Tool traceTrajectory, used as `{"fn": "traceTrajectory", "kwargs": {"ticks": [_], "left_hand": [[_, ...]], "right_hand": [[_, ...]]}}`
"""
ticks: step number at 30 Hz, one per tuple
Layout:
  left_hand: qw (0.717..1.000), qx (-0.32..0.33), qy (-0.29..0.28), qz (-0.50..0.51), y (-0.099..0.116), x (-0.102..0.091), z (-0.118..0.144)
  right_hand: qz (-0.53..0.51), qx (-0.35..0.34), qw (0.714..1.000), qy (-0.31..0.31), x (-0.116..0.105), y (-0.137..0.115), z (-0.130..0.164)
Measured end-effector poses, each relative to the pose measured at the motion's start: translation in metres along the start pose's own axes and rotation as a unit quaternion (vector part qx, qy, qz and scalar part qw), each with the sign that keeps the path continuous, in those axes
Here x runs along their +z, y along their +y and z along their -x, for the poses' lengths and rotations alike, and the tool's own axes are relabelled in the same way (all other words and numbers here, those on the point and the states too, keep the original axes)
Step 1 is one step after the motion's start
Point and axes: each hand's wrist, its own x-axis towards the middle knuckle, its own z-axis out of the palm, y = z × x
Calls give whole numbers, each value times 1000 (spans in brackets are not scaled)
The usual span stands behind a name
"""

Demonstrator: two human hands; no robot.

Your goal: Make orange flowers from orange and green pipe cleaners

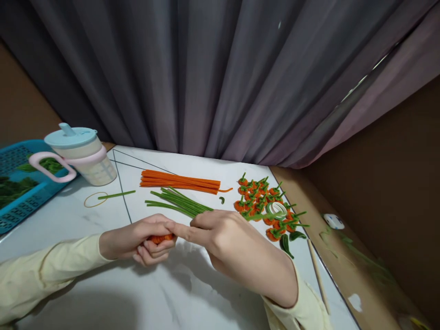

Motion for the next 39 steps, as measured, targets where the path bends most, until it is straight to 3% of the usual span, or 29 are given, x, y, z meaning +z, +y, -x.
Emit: {"fn": "traceTrajectory", "kwargs": {"ticks": [11,21,28,34,39], "left_hand": [[1000,-16,8,9,5,6,1],[998,-63,21,7,6,7,0],[992,-113,36,39,8,6,-3],[991,-116,45,47,5,3,-5],[992,-110,44,41,5,3,-5]], "right_hand": [[-7,17,999,41,-6,9,6],[8,21,1000,9,4,5,-3],[-43,44,998,19,-3,29,-1],[-98,12,995,11,13,27,-12],[-109,15,993,37,6,33,-11]]}}
